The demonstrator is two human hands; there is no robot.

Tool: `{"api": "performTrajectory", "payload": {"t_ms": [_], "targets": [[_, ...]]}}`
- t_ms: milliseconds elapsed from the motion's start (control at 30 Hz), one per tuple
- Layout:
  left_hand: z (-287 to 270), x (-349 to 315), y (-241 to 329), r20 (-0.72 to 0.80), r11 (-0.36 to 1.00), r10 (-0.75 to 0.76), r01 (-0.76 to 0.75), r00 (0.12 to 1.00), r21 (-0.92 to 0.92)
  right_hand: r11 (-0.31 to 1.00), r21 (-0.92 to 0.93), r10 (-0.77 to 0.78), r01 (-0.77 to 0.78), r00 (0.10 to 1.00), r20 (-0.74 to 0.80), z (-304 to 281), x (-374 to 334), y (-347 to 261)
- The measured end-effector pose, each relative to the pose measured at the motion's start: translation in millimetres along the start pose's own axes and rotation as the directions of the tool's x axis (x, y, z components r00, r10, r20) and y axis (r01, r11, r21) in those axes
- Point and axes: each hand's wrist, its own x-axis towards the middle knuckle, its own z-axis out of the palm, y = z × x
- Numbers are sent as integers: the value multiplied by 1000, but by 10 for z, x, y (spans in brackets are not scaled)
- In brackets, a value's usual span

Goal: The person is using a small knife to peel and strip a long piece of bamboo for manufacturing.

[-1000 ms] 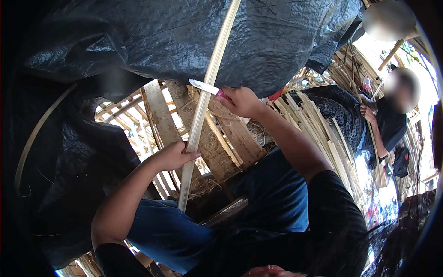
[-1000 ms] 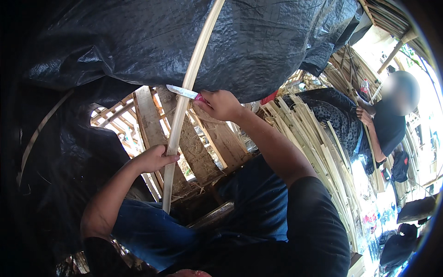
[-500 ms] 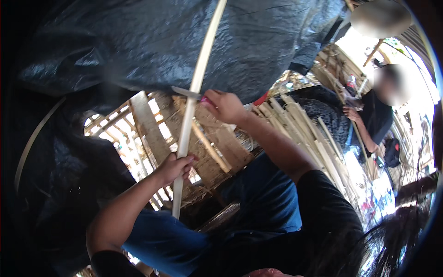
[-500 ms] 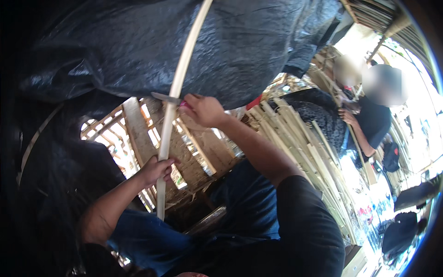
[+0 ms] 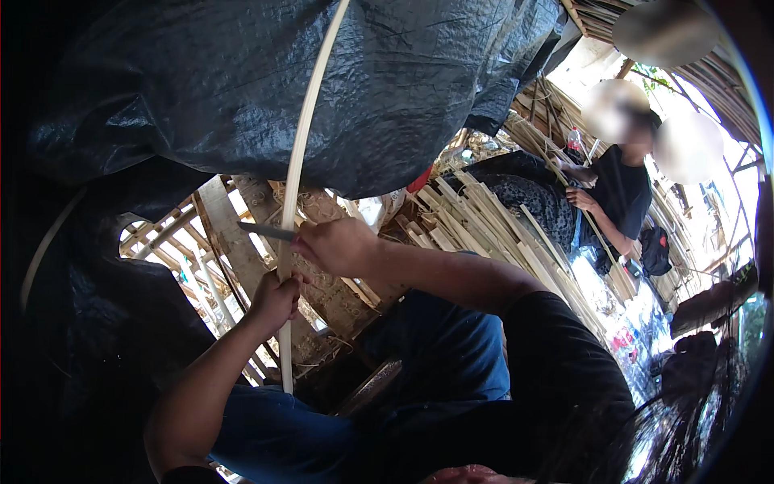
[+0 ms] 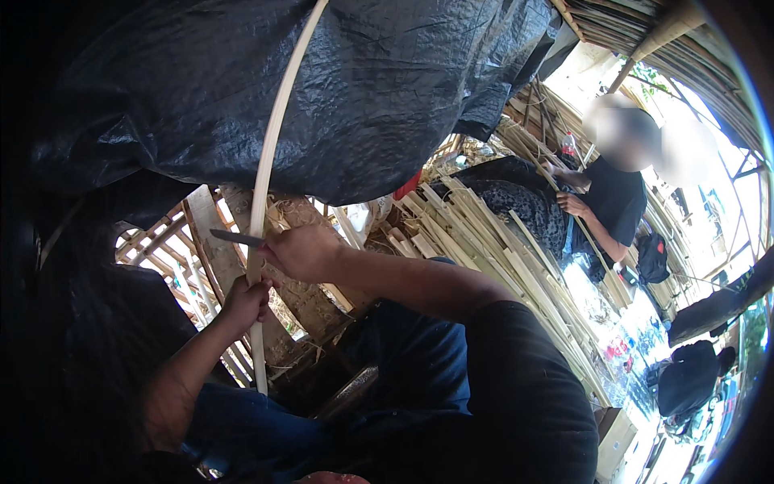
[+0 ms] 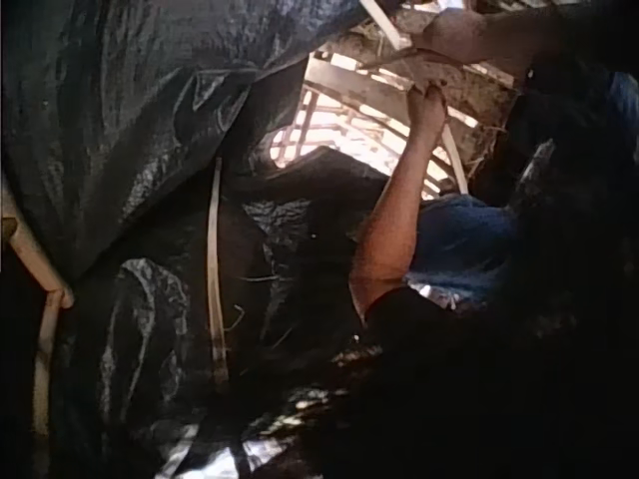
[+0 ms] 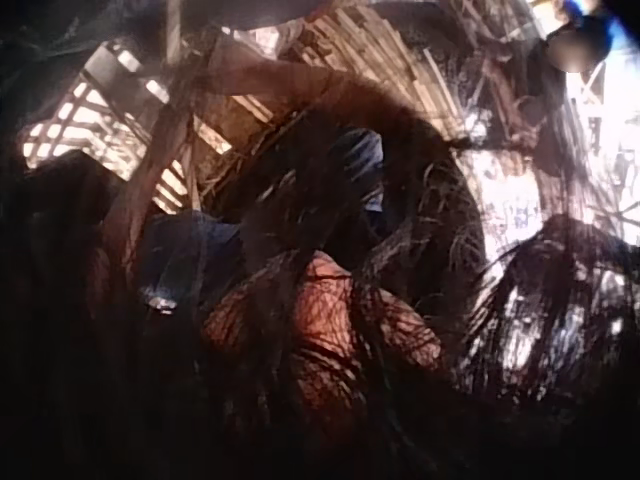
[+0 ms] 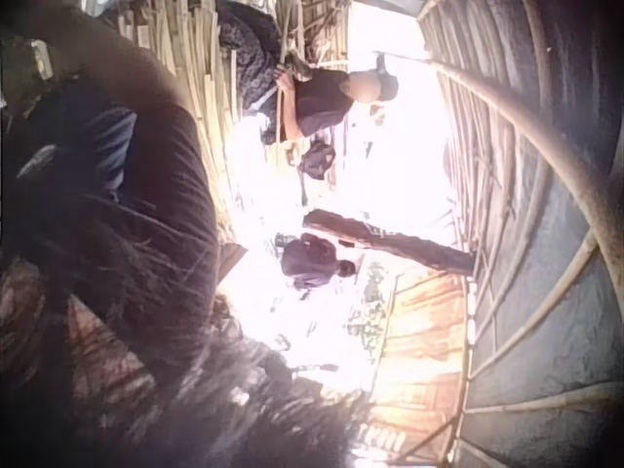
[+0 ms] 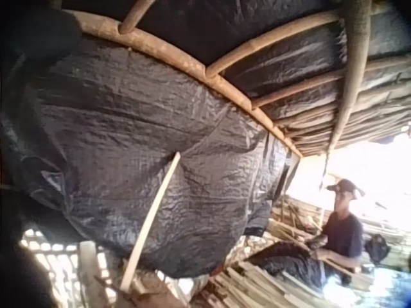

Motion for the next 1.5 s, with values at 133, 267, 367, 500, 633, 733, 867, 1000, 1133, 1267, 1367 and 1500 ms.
{"api": "performTrajectory", "payload": {"t_ms": [133, 267, 367, 500, 633, 733, 867, 1000, 1133, 1267, 1367, 1500], "targets": [[-94, -28, -168, -11, 999, -29, 29, 1000, 34, 999, -53, 8, 0, 987, 159, -108, -19, -72], [-69, -47, -118, 32, 998, -34, 36, 999, -55, 991, -98, 111, -96, 980, 164, -76, 35, 50], [-74, -29, -162, 10, 998, -67, 66, 998, 22, 996, -81, 1, 23, 959, 283, -103, -110, -81], [-83, -20, -140, -7, 1000, -7, 7, 1000, 17, 973, -16, 226, -228, 951, 210, -426, 47, 4], [-119, -21, -169, -4, 998, -68, 68, 998, -5, 989, -149, 34, 18, 940, 339, -310, -24, -152], [-112, -89, -159, -36, 997, -82, 82, 996, 11, 978, -205, -16, 28, 998, 57, -110, 234, 149], [-61, -72, -175, -35, 995, -104, 105, 994, 1, 987, -158, -2, 17, 995, 97, -200, 141, -3], [-34, 16, -214, -1, 996, -85, 85, 996, -38, 975, -220, 0, 22, 995, 100, -322, 207, 205], [-87, -33, -279, 0, 997, -71, 71, 998, -27, 978, -202, -12, 46, 986, 165, -216, 191, 43], [-74, -49, -192, -12, 997, -58, 57, 998, -43, 970, -199, -135, 137, 991, 23, -220, 220, 115], [-51, -35, -88, -35, 997, -71, 71, 997, 22, 987, -160, -16, 26, 998, 65, -150, 197, 47], [-17, -94, -131, -3, 994, -104, 104, 995, 20, 981, -182, -46, 62, 995, 90, -214, 183, 157]]}}
